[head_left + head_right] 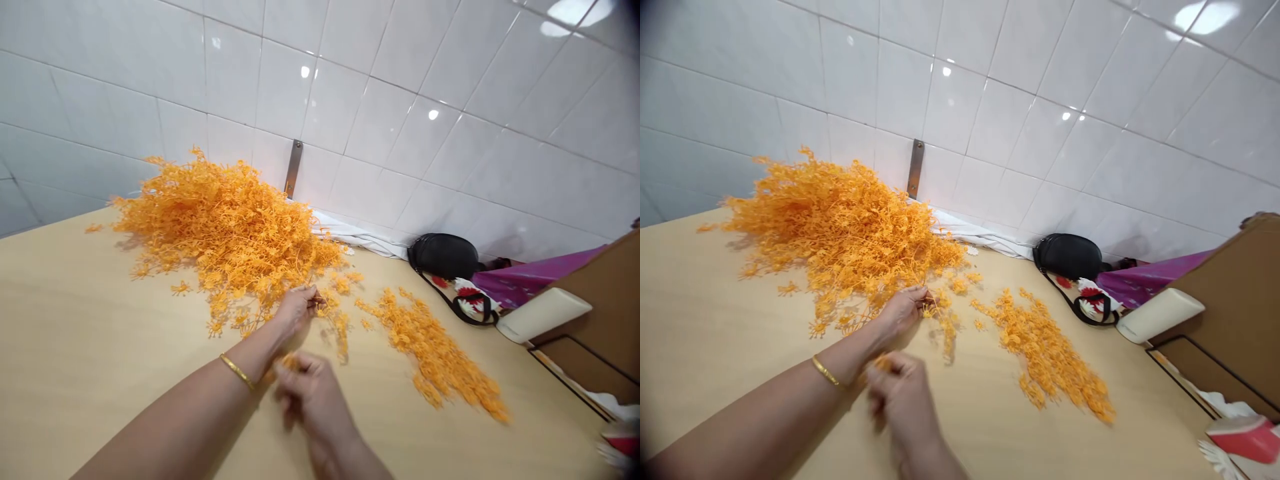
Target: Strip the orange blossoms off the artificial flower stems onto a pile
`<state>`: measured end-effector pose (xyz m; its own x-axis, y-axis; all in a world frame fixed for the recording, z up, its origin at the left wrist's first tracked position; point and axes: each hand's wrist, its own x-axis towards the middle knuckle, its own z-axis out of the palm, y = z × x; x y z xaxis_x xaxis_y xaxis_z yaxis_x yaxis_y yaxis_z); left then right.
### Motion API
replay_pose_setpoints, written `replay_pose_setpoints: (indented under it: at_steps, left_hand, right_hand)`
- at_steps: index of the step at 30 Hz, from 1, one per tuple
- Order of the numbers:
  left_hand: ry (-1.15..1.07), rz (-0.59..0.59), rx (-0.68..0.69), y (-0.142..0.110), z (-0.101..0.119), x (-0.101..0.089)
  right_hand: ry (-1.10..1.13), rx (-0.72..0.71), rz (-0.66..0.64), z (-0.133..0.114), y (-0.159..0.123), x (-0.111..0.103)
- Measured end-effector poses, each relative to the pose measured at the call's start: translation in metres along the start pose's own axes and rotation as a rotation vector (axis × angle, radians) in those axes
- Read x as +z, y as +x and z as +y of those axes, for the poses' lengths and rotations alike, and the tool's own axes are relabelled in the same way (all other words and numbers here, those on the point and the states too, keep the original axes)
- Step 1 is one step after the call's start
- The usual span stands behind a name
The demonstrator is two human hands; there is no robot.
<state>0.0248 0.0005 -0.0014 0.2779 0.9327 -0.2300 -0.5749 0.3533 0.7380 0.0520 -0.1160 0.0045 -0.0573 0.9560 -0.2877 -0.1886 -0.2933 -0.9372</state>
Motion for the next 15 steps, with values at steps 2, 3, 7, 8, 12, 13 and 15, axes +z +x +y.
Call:
replay_pose_setpoints:
  at_steps: [2,3,7,8,12,13,15]
  left_hand:
    - [0.034,-0.064,-0.028,-0.002,0.001,0.001]
    - [0.053,-0.096,-0.045,-0.004,0.001,0.001]
    - [0.057,-0.138,-0.085,-0.008,0.002,-0.003]
    - [0.044,-0.133,-0.083,-0.008,0.002,-0.004]
    - [0.026,-0.14,-0.088,-0.006,0.003,-0.006]
    - [0.029,-0.141,-0.089,-0.007,0.004,-0.006]
    - [0.032,-0.129,-0.088,-0.01,0.004,-0.005]
  right_hand:
    - [-0.12,-0.018,-0.133,0.006,-0.024,0.006]
    - [-0.208,-0.098,-0.105,0.007,-0.035,0.003]
    - [-0.64,-0.47,0.304,0.003,-0.072,-0.057]
    - [-0.726,-0.485,0.444,0.004,-0.08,-0.081]
    - [-1.136,-0.382,0.867,0.014,-0.098,-0.164]
    - [-1.231,-0.305,0.892,0.016,-0.099,-0.175]
    - [-1.371,-0.194,0.932,0.018,-0.099,-0.183]
